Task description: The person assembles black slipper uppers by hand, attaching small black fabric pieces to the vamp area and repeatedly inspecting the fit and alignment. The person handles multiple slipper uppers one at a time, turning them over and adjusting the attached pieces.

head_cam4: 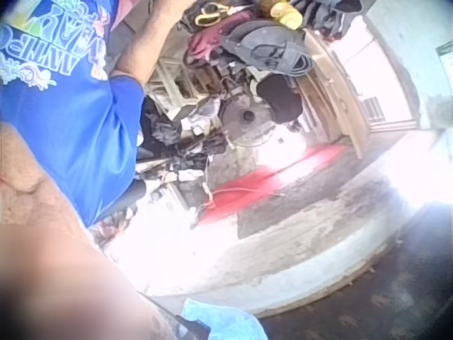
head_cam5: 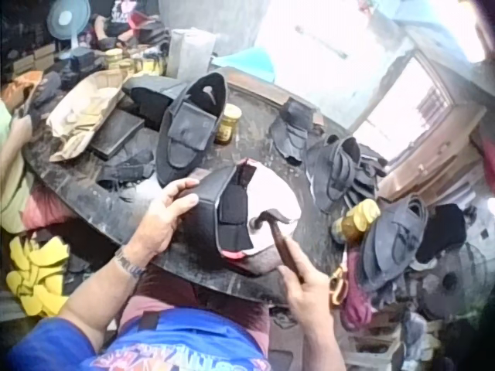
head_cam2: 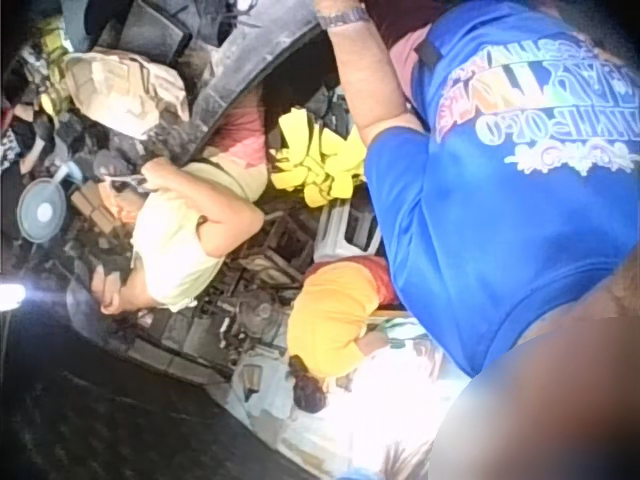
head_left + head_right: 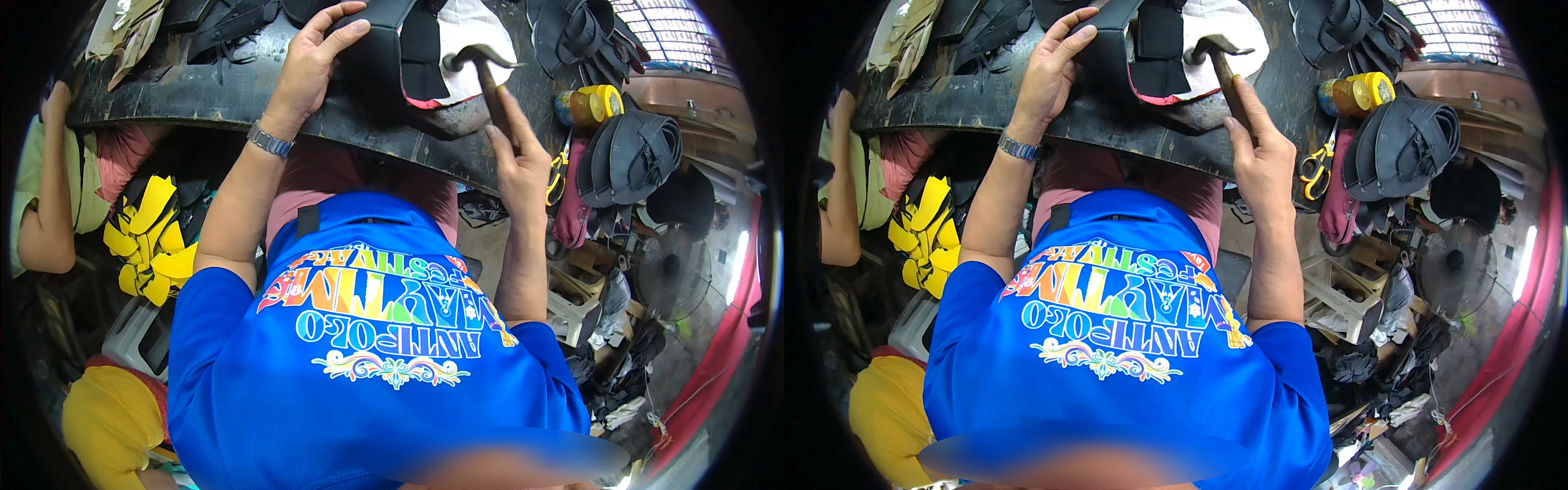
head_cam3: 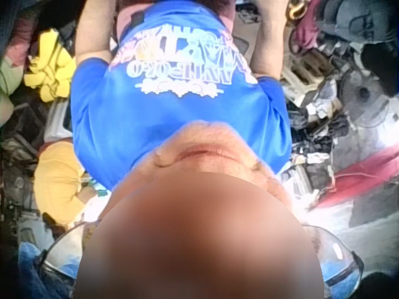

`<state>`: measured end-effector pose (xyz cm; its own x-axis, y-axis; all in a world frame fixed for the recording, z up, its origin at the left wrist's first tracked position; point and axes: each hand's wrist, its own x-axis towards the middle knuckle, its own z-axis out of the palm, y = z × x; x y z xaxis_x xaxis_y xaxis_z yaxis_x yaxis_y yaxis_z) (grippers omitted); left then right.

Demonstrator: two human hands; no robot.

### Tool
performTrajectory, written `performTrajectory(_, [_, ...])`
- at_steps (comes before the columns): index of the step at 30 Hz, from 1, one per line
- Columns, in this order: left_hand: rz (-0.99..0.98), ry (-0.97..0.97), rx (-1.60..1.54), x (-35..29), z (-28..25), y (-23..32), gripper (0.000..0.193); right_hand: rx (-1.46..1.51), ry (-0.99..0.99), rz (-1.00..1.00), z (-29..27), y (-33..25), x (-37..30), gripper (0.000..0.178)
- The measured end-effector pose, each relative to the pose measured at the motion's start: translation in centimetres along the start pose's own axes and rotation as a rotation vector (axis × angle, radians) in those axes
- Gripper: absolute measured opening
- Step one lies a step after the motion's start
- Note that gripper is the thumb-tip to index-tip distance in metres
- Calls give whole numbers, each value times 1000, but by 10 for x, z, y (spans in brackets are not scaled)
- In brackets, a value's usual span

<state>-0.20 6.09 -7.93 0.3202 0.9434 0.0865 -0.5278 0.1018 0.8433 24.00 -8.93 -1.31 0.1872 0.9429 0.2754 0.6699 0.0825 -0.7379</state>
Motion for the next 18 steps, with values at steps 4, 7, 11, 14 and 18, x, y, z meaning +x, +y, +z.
performTrajectory(4, [-2,26,-79,0,3,1,32,9,253,-307,13,-11,-9,52])
performTrajectory(7, [22,-22,-97,-1,6,2,29,-81,-98,68,12,-11,-6,53])
performTrajectory(11, [-46,-39,-122,0,-8,18,35,107,-117,-58,-21,-6,8,51])
performTrajectory(14, [-125,-79,-7,-4,-29,36,44,405,90,-111,-20,-2,12,54])
performTrajectory(18, [-81,-87,69,-1,-33,37,46,-263,-272,-56,24,6,22,56])
